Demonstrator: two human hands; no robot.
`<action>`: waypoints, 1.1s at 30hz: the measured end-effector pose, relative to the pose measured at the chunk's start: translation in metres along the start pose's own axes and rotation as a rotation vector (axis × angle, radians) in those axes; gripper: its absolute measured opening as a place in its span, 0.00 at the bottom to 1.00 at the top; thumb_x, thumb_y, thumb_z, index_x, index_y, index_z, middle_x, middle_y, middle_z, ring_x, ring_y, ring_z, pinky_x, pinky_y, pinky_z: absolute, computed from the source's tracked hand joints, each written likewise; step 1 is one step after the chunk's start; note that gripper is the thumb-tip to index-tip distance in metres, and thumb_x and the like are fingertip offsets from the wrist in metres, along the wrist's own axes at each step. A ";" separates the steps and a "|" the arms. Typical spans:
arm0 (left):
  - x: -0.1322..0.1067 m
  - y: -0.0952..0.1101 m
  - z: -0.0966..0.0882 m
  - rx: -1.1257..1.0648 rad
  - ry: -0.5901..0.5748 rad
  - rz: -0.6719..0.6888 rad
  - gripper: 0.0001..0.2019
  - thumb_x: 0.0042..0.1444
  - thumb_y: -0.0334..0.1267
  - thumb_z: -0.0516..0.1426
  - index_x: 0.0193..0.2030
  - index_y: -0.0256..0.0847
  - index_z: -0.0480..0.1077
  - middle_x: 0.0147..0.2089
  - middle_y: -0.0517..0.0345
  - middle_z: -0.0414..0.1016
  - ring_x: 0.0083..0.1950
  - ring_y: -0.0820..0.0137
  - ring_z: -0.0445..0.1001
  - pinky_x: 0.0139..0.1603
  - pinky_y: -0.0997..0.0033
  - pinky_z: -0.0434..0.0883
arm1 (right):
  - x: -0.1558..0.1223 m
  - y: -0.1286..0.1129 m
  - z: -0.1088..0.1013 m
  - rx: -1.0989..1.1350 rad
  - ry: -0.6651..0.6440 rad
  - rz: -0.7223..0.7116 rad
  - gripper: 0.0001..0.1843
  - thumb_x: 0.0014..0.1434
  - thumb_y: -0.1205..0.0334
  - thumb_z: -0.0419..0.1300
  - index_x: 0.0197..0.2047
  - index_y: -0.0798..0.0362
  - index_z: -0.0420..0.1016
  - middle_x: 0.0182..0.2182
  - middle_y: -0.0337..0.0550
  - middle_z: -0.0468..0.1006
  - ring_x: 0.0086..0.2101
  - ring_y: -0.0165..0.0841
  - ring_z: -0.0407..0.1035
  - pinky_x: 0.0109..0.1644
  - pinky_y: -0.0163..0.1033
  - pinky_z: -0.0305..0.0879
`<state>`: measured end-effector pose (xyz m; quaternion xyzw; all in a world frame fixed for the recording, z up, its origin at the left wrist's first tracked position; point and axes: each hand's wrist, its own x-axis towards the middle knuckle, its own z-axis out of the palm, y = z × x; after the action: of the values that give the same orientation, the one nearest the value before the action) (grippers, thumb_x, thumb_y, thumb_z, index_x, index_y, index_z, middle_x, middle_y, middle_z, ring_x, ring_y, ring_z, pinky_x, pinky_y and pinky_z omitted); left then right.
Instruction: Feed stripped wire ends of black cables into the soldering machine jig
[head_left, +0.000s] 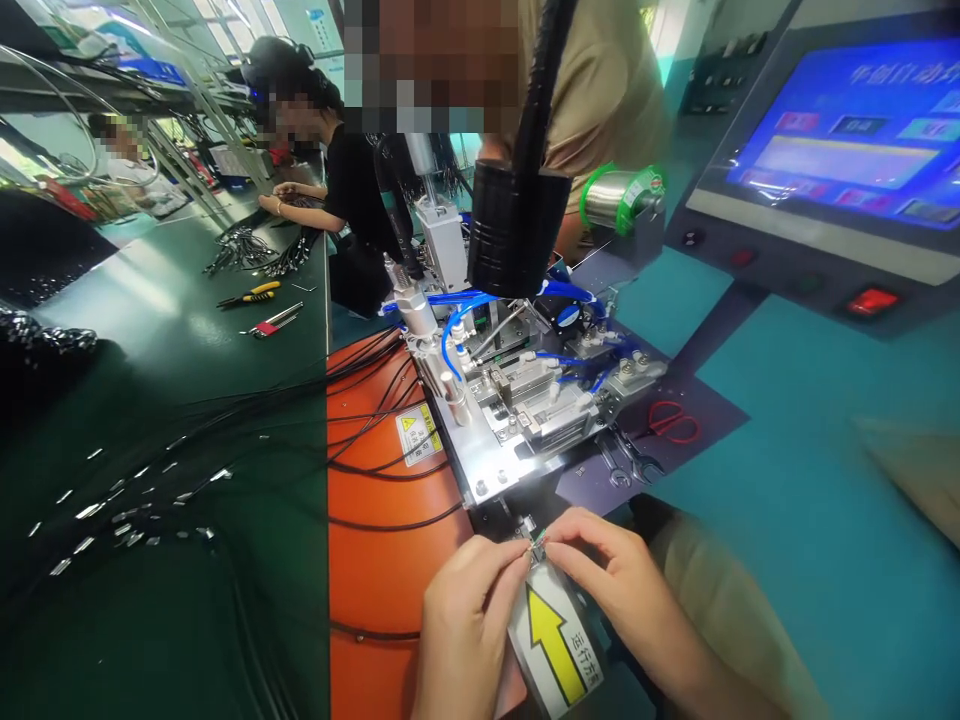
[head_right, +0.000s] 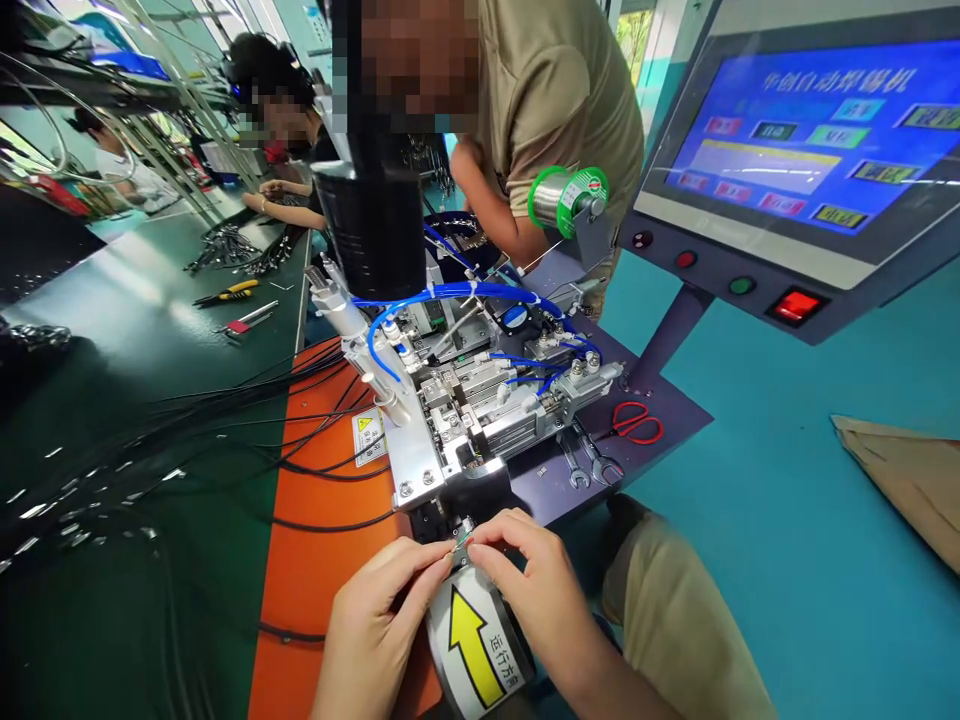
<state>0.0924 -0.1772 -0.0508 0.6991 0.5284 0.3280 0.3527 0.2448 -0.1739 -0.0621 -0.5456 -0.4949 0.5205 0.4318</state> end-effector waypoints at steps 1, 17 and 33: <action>0.000 0.000 0.000 0.002 0.004 -0.004 0.08 0.58 0.34 0.52 0.36 0.44 0.74 0.31 0.59 0.72 0.32 0.71 0.72 0.32 0.77 0.69 | 0.000 0.000 0.001 0.008 -0.004 0.008 0.08 0.51 0.60 0.55 0.24 0.54 0.70 0.25 0.40 0.71 0.30 0.34 0.65 0.35 0.35 0.60; -0.003 0.003 0.004 -0.042 0.050 -0.073 0.08 0.57 0.34 0.53 0.36 0.42 0.74 0.29 0.59 0.70 0.31 0.72 0.70 0.31 0.78 0.66 | -0.007 0.000 0.003 -0.552 -0.054 -0.546 0.13 0.58 0.70 0.49 0.23 0.55 0.65 0.24 0.41 0.68 0.29 0.33 0.59 0.35 0.40 0.52; -0.003 0.007 0.002 -0.080 -0.005 -0.140 0.10 0.56 0.36 0.53 0.27 0.40 0.74 0.25 0.59 0.68 0.28 0.72 0.67 0.28 0.78 0.61 | 0.007 -0.009 0.005 -0.450 -0.093 -0.524 0.10 0.60 0.71 0.50 0.27 0.53 0.62 0.28 0.39 0.67 0.32 0.34 0.60 0.36 0.40 0.54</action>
<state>0.0968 -0.1815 -0.0465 0.6467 0.5615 0.3216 0.4039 0.2389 -0.1656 -0.0542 -0.4575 -0.7394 0.2942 0.3968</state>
